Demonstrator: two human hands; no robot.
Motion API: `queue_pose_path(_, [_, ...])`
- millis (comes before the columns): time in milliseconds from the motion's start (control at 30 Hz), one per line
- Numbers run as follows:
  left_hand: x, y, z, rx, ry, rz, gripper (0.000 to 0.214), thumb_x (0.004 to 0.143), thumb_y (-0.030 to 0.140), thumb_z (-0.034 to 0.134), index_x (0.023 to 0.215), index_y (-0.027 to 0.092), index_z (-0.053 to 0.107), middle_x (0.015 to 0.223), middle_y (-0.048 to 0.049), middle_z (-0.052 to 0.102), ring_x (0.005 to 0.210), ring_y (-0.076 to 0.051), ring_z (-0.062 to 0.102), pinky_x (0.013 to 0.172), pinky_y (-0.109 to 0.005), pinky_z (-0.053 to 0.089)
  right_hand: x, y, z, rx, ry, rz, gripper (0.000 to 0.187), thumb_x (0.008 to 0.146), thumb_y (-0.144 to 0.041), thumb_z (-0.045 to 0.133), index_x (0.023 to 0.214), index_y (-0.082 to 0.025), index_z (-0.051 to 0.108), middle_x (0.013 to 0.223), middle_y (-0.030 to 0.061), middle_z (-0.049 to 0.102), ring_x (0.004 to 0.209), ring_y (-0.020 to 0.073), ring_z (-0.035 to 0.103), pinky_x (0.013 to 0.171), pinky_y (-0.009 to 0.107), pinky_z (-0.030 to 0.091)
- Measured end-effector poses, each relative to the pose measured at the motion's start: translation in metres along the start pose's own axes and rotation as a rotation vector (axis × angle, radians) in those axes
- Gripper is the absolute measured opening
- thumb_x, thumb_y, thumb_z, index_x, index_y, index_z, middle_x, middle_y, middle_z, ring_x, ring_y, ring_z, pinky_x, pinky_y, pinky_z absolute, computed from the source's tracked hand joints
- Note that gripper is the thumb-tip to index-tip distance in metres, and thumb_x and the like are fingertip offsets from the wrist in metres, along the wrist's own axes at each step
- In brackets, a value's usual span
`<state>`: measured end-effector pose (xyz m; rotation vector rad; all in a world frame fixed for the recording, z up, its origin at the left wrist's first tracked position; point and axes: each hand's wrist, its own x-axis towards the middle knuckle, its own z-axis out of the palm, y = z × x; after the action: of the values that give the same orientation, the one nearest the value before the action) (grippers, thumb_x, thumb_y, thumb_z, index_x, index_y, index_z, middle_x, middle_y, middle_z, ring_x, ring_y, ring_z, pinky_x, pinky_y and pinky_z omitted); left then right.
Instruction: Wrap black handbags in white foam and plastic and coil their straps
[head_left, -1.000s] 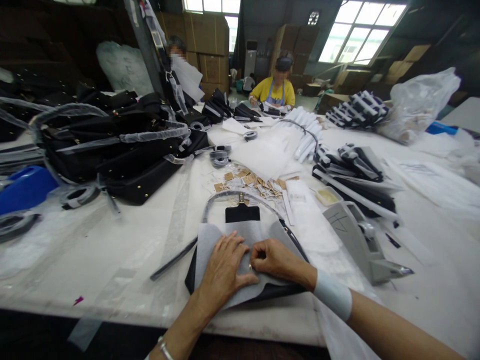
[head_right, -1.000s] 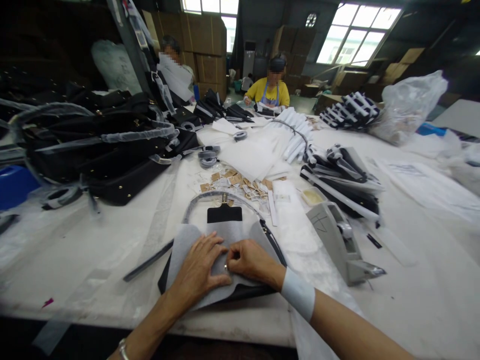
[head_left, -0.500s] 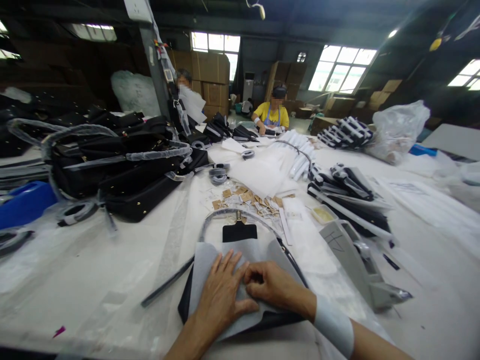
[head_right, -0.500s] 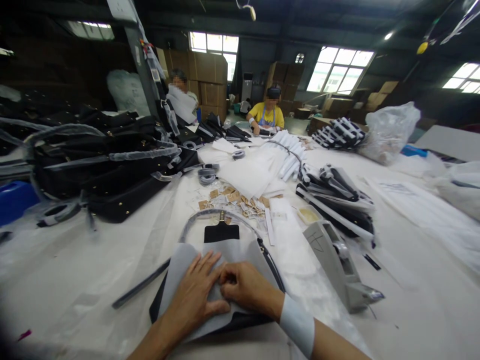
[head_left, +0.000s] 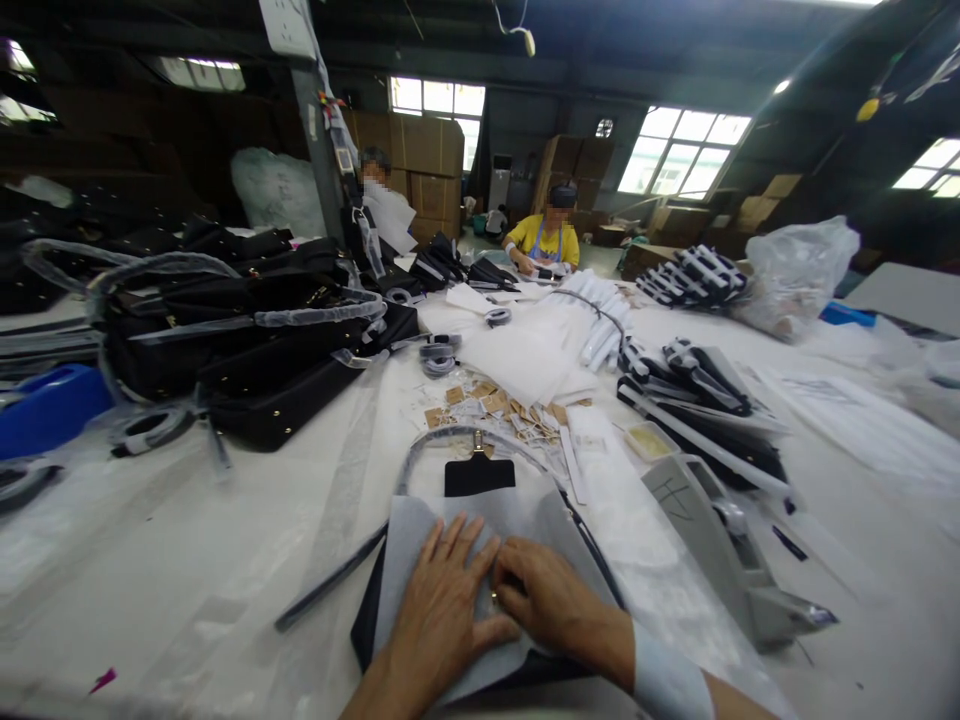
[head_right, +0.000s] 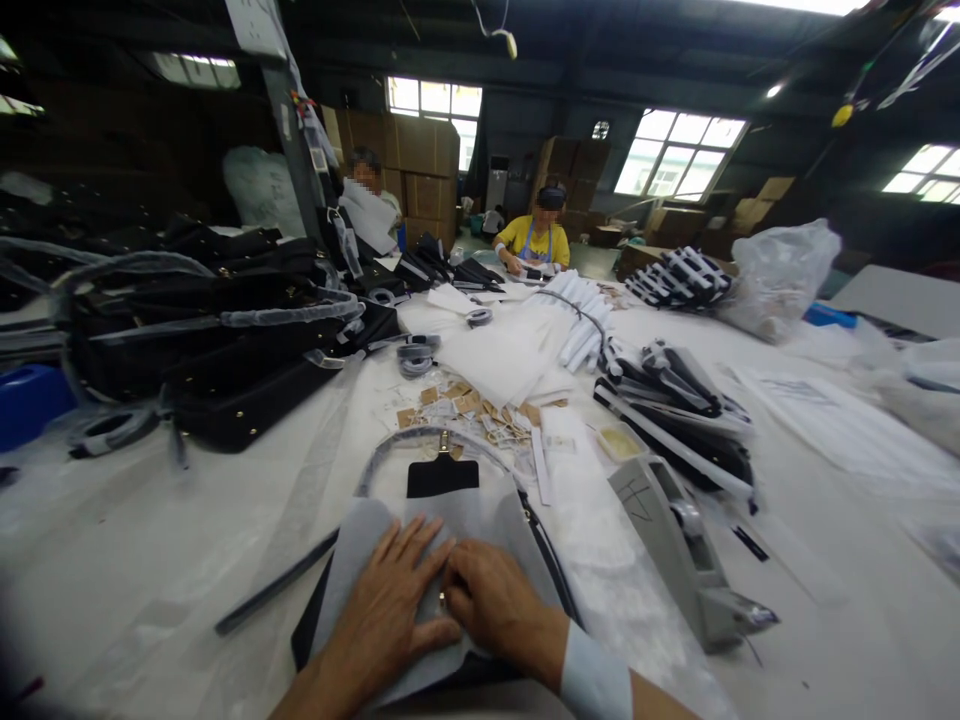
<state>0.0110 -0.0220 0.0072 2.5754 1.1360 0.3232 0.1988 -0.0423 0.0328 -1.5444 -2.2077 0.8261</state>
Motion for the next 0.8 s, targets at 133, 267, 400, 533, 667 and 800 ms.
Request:
queue_pose_path(133, [0.001, 0.003, -0.001, -0.021, -0.011, -0.024, 0.088, 0.068, 0.066, 0.075, 0.144, 0.033, 0.044, 0.152, -0.0083, 0.044, 0.141, -0.035, 0.036, 0.117, -0.061, 0.025, 0.009, -0.028, -0.041, -0.034, -0.247, -0.055, 0.017, 0.08, -0.012, 0.054, 0.087, -0.019, 0.068, 0.088, 0.0029, 0.071, 0.082, 0.0171, 0.065, 0.076, 0.024, 0.046])
queue_pose_path(267, [0.0, 0.003, 0.0, -0.074, -0.011, -0.034, 0.088, 0.07, 0.073, 0.068, 0.144, 0.031, 0.043, 0.153, -0.0074, 0.042, 0.144, -0.034, 0.032, 0.119, -0.059, 0.022, 0.02, -0.046, -0.051, -0.354, -0.175, -0.1, 0.023, 0.089, -0.014, 0.049, 0.103, -0.014, 0.068, 0.101, 0.0115, 0.07, 0.096, 0.0249, 0.063, 0.085, 0.034, 0.046])
queue_pose_path(400, [-0.001, -0.002, 0.004, -0.128, 0.013, -0.017, 0.093, 0.068, 0.07, 0.071, 0.144, 0.025, 0.042, 0.153, -0.0095, 0.042, 0.144, -0.034, 0.031, 0.12, -0.057, 0.021, 0.026, -0.025, -0.018, -0.474, -0.049, -0.055, 0.02, 0.093, -0.013, 0.047, 0.101, -0.014, 0.066, 0.1, 0.0108, 0.068, 0.093, 0.025, 0.061, 0.086, 0.037, 0.046])
queue_pose_path(533, [0.001, -0.01, 0.01, -0.14, 0.126, -0.088, 0.08, 0.075, 0.056, 0.072, 0.141, 0.02, 0.045, 0.144, -0.0154, 0.051, 0.136, -0.035, 0.045, 0.114, -0.058, 0.034, 0.023, 0.003, 0.008, -0.376, 0.19, -0.027, 0.017, 0.096, -0.017, 0.049, 0.109, -0.02, 0.061, 0.11, 0.006, 0.064, 0.103, 0.0228, 0.056, 0.096, 0.038, 0.043])
queue_pose_path(667, [0.004, -0.011, 0.009, 0.046, 0.264, -0.156, 0.052, 0.089, 0.045, 0.061, 0.133, 0.019, 0.052, 0.143, -0.0143, 0.053, 0.138, -0.035, 0.041, 0.114, -0.062, 0.031, 0.02, 0.007, 0.013, -0.405, 0.247, -0.036, 0.022, 0.094, -0.022, 0.057, 0.116, -0.021, 0.059, 0.119, 0.0068, 0.063, 0.112, 0.0255, 0.054, 0.108, 0.045, 0.034])
queue_pose_path(800, [0.009, -0.005, 0.001, 0.145, 0.162, -0.113, 0.053, 0.088, 0.044, 0.064, 0.134, 0.02, 0.052, 0.136, -0.0118, 0.059, 0.131, -0.034, 0.048, 0.116, -0.062, 0.024, 0.018, 0.0, 0.008, -0.455, 0.208, 0.005, 0.02, 0.094, -0.025, 0.057, 0.114, -0.02, 0.061, 0.117, 0.0082, 0.063, 0.11, 0.0262, 0.055, 0.103, 0.045, 0.039])
